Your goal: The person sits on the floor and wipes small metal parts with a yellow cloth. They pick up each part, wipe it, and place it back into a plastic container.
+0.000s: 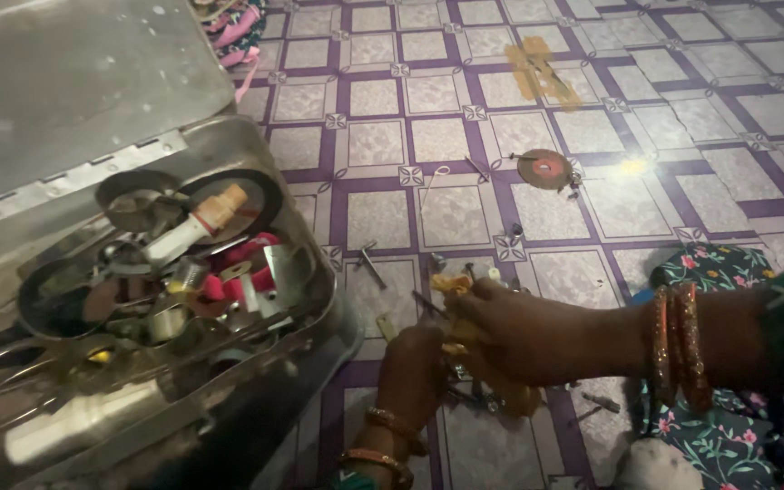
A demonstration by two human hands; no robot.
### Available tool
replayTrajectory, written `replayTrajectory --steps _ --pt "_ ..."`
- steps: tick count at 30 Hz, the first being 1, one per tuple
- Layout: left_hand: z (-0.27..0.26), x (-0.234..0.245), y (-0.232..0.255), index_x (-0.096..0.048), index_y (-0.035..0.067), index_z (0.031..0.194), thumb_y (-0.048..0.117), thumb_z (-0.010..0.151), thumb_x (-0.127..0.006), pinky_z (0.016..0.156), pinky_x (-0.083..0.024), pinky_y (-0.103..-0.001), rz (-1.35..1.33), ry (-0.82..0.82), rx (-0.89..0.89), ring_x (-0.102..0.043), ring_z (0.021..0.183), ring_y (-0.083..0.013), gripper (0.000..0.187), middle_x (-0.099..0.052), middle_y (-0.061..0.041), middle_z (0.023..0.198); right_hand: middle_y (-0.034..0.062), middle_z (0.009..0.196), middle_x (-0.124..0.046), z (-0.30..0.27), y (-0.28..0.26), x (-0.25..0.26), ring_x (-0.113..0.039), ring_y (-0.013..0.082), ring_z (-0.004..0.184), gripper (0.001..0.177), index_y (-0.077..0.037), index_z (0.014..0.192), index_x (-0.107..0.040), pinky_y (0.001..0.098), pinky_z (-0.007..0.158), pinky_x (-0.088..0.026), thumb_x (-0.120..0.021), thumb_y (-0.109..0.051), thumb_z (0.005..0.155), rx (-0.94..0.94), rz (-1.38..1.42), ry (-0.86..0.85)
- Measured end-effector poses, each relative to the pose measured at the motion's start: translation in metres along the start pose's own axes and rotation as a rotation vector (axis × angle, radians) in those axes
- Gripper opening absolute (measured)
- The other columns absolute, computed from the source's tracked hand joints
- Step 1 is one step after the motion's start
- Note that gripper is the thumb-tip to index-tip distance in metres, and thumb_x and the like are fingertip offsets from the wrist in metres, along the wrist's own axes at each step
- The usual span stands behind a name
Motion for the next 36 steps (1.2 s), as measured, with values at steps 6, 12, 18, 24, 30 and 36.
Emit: replayTrajectory --steps 6,12,18,24,30,36 --pt "0.006 -0.068 -0.041 -0.069 0.009 0.095 0.018 0.069 -0.081 0.084 -0.049 -0.05 0.279 -0.131 0.028 -0.062 0.099 -0.0332 0.03 -0.067 -0.011 0.103 0.0244 0.156 -0.032 0.004 0.021 -0.03 -0.031 0.0466 0.138 0.078 -0.006 0.153 -0.046 0.0543 0.098 -0.042 -0.075 -0.044 0.091 0.077 0.186 0.093" --pt "0.003 -0.079 -0.058 -0.069 0.01 0.09 0.016 0.07 -0.076 0.085 -0.05 -0.046 0.315 -0.106 0.08 -0.059 0.102 -0.0335 0.022 -0.065 -0.01 0.103 0.0255 0.149 -0.036 -0.003 0.004 -0.019 -0.042 0.0453 0.13 0.062 -0.012 0.139 -0.05 0.0512 0.104 -0.049 -0.076 -0.04 0.09 0.191 -0.111 0.124" --pt "-0.001 -0.046 -0.046 -0.068 0.009 0.087 0.005 0.074 -0.07 0.077 -0.053 -0.046 0.394 0.038 -0.012 -0.063 0.092 -0.0329 0.014 -0.065 -0.012 0.095 0.0091 0.148 -0.036 -0.002 0.041 -0.02 -0.057 0.028 0.125 0.1 -0.021 0.161 -0.021 0.0367 0.102 -0.056 -0.081 -0.035 0.083 -0.396 0.436 -0.112" --pt "-0.003 -0.033 -0.051 -0.07 0.011 0.097 0.007 0.089 -0.069 0.067 -0.061 -0.04 0.024 -0.019 0.276 -0.074 0.081 -0.0304 0.009 -0.072 -0.013 0.096 0.0237 0.166 -0.022 0.01 -0.001 0.007 -0.045 0.0406 0.136 0.08 -0.004 0.157 -0.026 0.0408 0.094 -0.056 -0.071 -0.017 0.092 0.139 0.116 0.177" --pt "0.003 0.012 -0.009 -0.073 0.006 0.098 0.014 0.09 -0.071 0.065 -0.056 -0.044 -0.198 0.062 0.382 -0.072 0.079 -0.0348 0.011 -0.074 -0.016 0.085 0.0167 0.163 -0.023 0.004 0.014 -0.017 -0.052 0.0316 0.127 0.077 -0.003 0.155 -0.026 0.0432 0.105 -0.053 -0.067 -0.016 0.092 -0.076 -0.084 -0.066" --pt "-0.002 0.03 0.014 -0.072 0.011 0.109 0.007 0.087 -0.058 0.066 -0.06 -0.043 -0.592 -0.021 0.643 -0.08 0.075 -0.0323 0.026 -0.079 -0.014 0.084 0.0233 0.142 -0.049 -0.027 -0.045 0.045 -0.058 0.0409 0.12 0.081 0.0 0.143 -0.041 0.0529 0.094 -0.056 -0.077 -0.022 0.074 0.267 -0.735 0.482"
Point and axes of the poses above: each hand's wrist, its own z-axis towards the middle knuckle, its own x-axis out of the back of the hand, y = z × x, the point moved 10 cm from there along z, towards the middle knuckle
